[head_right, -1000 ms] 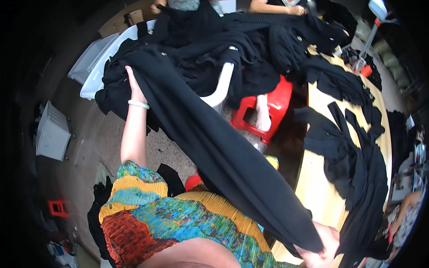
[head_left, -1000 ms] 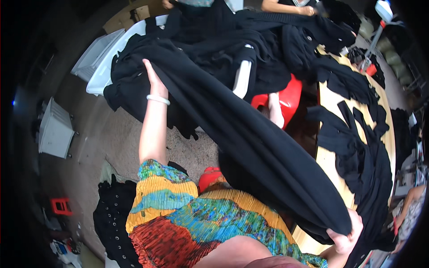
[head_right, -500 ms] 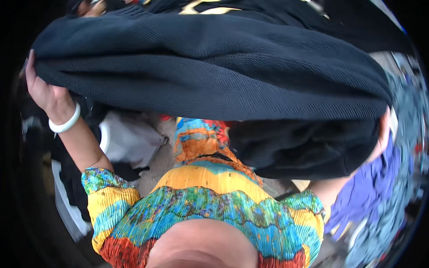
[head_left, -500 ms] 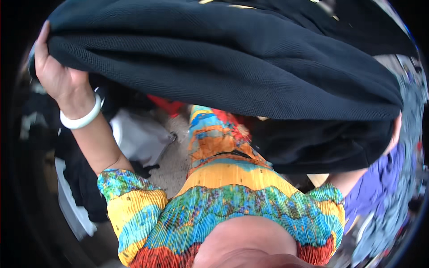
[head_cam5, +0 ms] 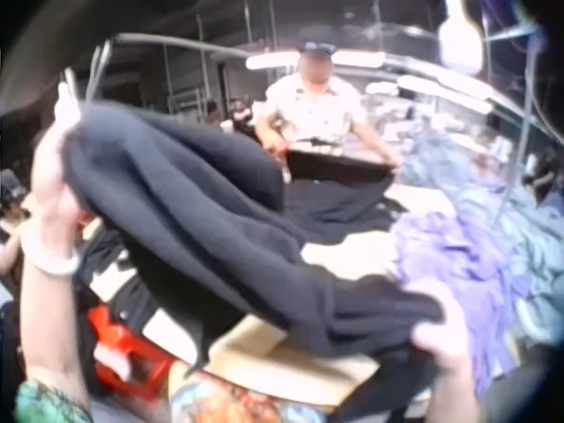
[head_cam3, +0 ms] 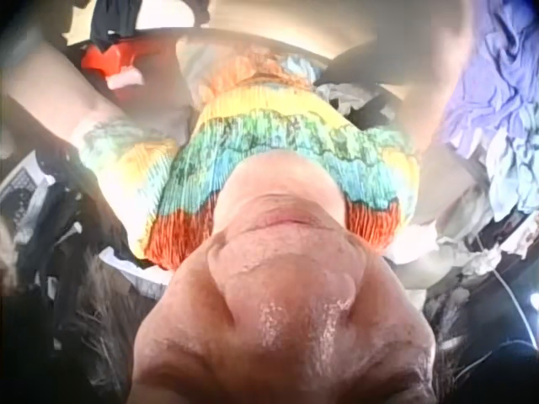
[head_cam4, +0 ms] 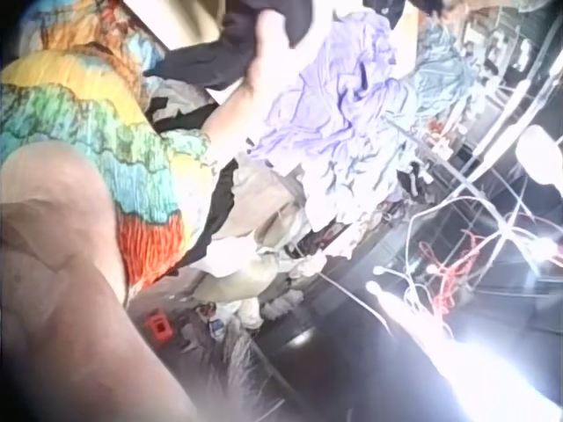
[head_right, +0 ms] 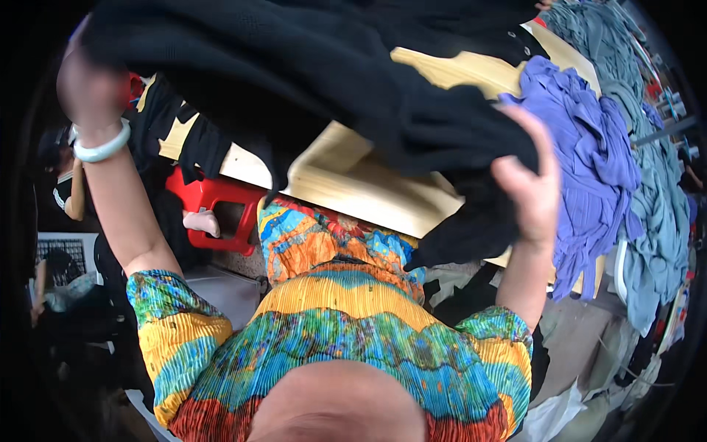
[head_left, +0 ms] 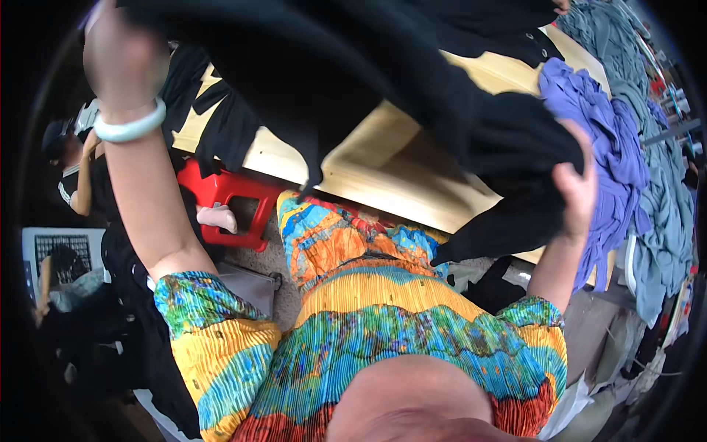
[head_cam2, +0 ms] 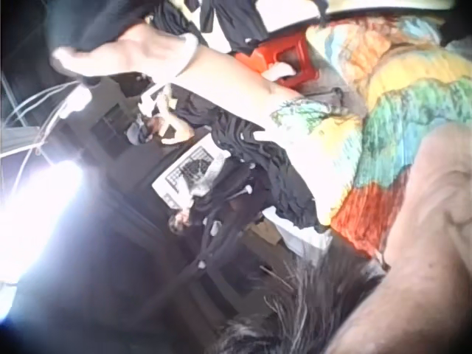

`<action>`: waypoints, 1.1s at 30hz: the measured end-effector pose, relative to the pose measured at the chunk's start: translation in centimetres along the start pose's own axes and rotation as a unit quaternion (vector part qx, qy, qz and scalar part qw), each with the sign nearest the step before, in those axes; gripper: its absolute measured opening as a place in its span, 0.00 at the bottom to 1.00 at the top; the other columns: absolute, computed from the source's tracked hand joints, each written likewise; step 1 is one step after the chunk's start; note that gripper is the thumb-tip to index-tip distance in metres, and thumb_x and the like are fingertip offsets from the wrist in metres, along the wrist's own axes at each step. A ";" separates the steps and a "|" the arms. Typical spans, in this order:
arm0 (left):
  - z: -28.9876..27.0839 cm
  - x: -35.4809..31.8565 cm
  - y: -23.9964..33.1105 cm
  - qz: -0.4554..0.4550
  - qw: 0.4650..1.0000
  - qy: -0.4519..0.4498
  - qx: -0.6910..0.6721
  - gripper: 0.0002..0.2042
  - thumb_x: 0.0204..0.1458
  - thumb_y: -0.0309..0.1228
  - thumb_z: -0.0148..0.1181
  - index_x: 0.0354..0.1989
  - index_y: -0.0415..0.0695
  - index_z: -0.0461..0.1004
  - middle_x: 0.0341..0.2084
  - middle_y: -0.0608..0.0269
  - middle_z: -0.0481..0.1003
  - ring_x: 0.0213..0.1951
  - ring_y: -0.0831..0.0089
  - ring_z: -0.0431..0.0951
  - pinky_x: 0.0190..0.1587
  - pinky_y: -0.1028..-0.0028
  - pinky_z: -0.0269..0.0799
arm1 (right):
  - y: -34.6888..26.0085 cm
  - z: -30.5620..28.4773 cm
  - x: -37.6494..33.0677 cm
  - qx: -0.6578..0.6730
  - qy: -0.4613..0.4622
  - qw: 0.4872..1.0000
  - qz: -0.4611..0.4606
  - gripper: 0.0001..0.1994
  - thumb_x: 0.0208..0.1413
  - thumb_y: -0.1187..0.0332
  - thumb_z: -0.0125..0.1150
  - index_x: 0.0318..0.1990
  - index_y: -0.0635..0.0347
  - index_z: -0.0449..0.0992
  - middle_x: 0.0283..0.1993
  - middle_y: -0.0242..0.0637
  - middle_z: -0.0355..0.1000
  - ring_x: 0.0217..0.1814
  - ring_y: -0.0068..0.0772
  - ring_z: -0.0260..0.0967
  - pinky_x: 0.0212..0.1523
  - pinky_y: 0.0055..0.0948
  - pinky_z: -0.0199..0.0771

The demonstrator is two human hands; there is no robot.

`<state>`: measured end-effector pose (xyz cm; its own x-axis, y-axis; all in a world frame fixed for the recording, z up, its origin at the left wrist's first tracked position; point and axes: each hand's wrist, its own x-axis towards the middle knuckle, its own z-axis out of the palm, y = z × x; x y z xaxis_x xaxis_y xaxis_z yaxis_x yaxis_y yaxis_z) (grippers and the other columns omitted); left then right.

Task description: Trimming excess threads from buttons on black knit garments using small scissors.

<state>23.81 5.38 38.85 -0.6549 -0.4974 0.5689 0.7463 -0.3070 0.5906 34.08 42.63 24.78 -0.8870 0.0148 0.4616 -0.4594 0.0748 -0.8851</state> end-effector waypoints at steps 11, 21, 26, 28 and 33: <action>-23.2 -2.9 -13.8 -0.425 0.880 0.108 0.182 0.09 0.42 0.23 0.54 0.33 0.34 0.71 0.32 0.54 0.73 0.35 0.64 0.74 0.41 0.70 0.71 | 10.4 8.6 -5.1 -0.301 -0.392 0.857 0.148 0.29 0.45 0.64 0.60 0.55 0.57 0.57 0.50 0.52 0.63 0.47 0.50 0.65 0.47 0.35 0.66; -23.0 -3.1 -13.2 -0.419 0.883 0.054 0.203 0.11 0.44 0.24 0.56 0.35 0.29 0.70 0.33 0.51 0.73 0.37 0.64 0.74 0.42 0.72 0.70 | 12.5 6.2 0.4 -0.074 -0.323 0.908 0.257 0.16 0.53 0.65 0.53 0.46 0.64 0.67 0.34 0.30 0.67 0.35 0.17 0.63 0.38 0.19 0.64; -25.1 -3.6 -13.4 -0.432 0.880 0.029 0.195 0.12 0.44 0.24 0.57 0.37 0.29 0.70 0.35 0.52 0.73 0.38 0.65 0.74 0.44 0.72 0.70 | 19.8 6.8 4.2 -0.420 -0.083 0.901 0.064 0.22 0.46 0.56 0.58 0.41 0.67 0.71 0.36 0.47 0.70 0.39 0.45 0.68 0.42 0.35 0.67; -25.8 -4.6 -13.2 -0.440 0.870 0.029 0.221 0.14 0.44 0.24 0.57 0.38 0.28 0.69 0.37 0.51 0.72 0.39 0.65 0.73 0.46 0.71 0.68 | 19.7 8.5 5.3 -0.535 -0.173 0.821 0.100 0.23 0.46 0.53 0.57 0.39 0.67 0.71 0.33 0.48 0.70 0.41 0.48 0.67 0.43 0.37 0.66; -25.9 -4.2 -13.7 -0.420 0.880 0.014 0.222 0.15 0.44 0.24 0.58 0.39 0.29 0.68 0.38 0.51 0.72 0.41 0.65 0.73 0.47 0.72 0.67 | 20.0 8.3 5.9 -0.528 -0.215 0.808 0.150 0.22 0.41 0.48 0.58 0.30 0.62 0.75 0.30 0.49 0.71 0.37 0.47 0.69 0.40 0.38 0.67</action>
<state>19.45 -9.31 13.59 -0.9452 -0.2683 -0.1858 -0.1241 -0.2311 0.9650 19.29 35.93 9.32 -0.9898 -0.1396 -0.0290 -0.1243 0.9444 -0.3043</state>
